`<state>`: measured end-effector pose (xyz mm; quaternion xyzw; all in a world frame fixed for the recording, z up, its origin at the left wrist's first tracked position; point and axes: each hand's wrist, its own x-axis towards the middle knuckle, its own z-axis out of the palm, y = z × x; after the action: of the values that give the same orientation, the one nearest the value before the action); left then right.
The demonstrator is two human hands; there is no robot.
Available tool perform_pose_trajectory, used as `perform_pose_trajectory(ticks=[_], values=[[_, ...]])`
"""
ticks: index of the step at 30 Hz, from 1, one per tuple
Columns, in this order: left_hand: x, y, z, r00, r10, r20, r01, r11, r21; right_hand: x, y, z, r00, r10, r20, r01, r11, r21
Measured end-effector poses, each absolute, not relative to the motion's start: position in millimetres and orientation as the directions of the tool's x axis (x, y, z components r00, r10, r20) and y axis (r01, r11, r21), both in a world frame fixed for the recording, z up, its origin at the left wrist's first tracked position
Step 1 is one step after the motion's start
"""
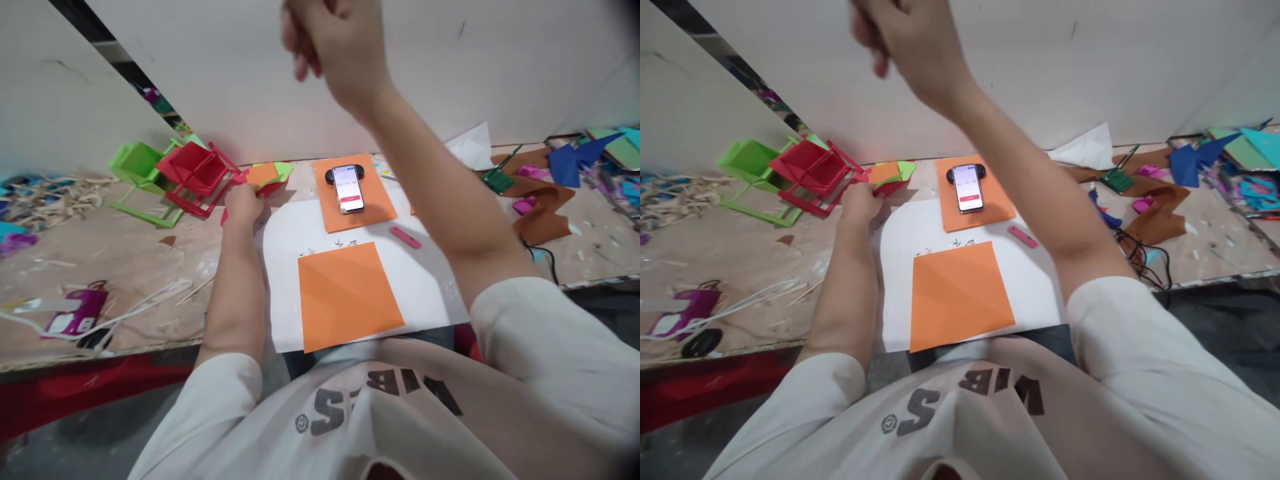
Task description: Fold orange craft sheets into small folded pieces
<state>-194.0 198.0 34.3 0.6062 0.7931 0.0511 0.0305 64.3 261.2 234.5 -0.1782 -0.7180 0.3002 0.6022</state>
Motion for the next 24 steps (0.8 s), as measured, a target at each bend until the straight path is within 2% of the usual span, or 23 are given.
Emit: perform_pose_trajectory(ticks=[1,2,4,6,7,9,10,13,15,17,21,24], values=[[-194.3,198.9,34.1,-0.265,0.964,0.01,0.958,0.263,0.111,90.8,266.9,226.1,-0.205,0.529,0.824,-0.085,0.829,-0.553],[-194.9,199.8,33.6,-0.27,0.963,0.008,0.958,0.268,0.106,120.6,268.8,218.5,-0.167,0.492,0.855,-0.039,0.863,-0.504],[-196.6,201.7,32.3,-0.275,0.961,0.005,0.956,0.273,0.11,184.5,264.4,206.7,-0.198,0.533,0.823,0.243,0.84,-0.486],[-197.9,202.7,31.1,-0.273,0.962,0.001,0.952,0.27,0.142,246.4,257.4,198.8,-0.262,0.716,0.647,0.641,0.631,-0.438],[-198.3,202.7,30.8,-0.276,0.961,-0.003,0.949,0.273,0.159,274.5,255.5,195.2,-0.267,0.801,0.536,0.807,0.489,-0.33],[-197.9,202.0,31.1,-0.278,0.96,-0.009,0.945,0.275,0.174,323.6,256.5,186.7,-0.214,0.932,0.293,0.968,0.243,-0.065],[-197.2,201.3,31.7,-0.278,0.961,-0.012,0.946,0.276,0.168,344.5,258.9,181.2,-0.153,0.973,0.173,0.988,0.151,0.023],[-193.8,199.0,34.6,-0.284,0.958,-0.03,0.946,0.285,0.153,393.6,267.3,158.7,-0.023,0.995,-0.097,0.998,0.028,0.056],[-191.8,197.9,36.4,-0.298,0.954,-0.037,0.94,0.3,0.163,415.8,270.3,140.3,0.033,0.975,-0.219,0.997,-0.017,0.073],[-190.7,197.3,37.4,-0.314,0.949,-0.035,0.934,0.316,0.165,430.2,270.4,121.9,0.031,0.961,-0.276,0.996,-0.007,0.09],[-190.8,197.9,36.4,-0.322,0.947,-0.025,0.938,0.322,0.131,439.7,267.0,93.4,0.075,0.955,-0.287,0.981,-0.019,0.194],[-191.7,199.3,33.8,-0.324,0.946,-0.01,0.94,0.323,0.109,433.5,264.9,82.7,0.082,0.955,-0.283,0.981,-0.027,0.194]])
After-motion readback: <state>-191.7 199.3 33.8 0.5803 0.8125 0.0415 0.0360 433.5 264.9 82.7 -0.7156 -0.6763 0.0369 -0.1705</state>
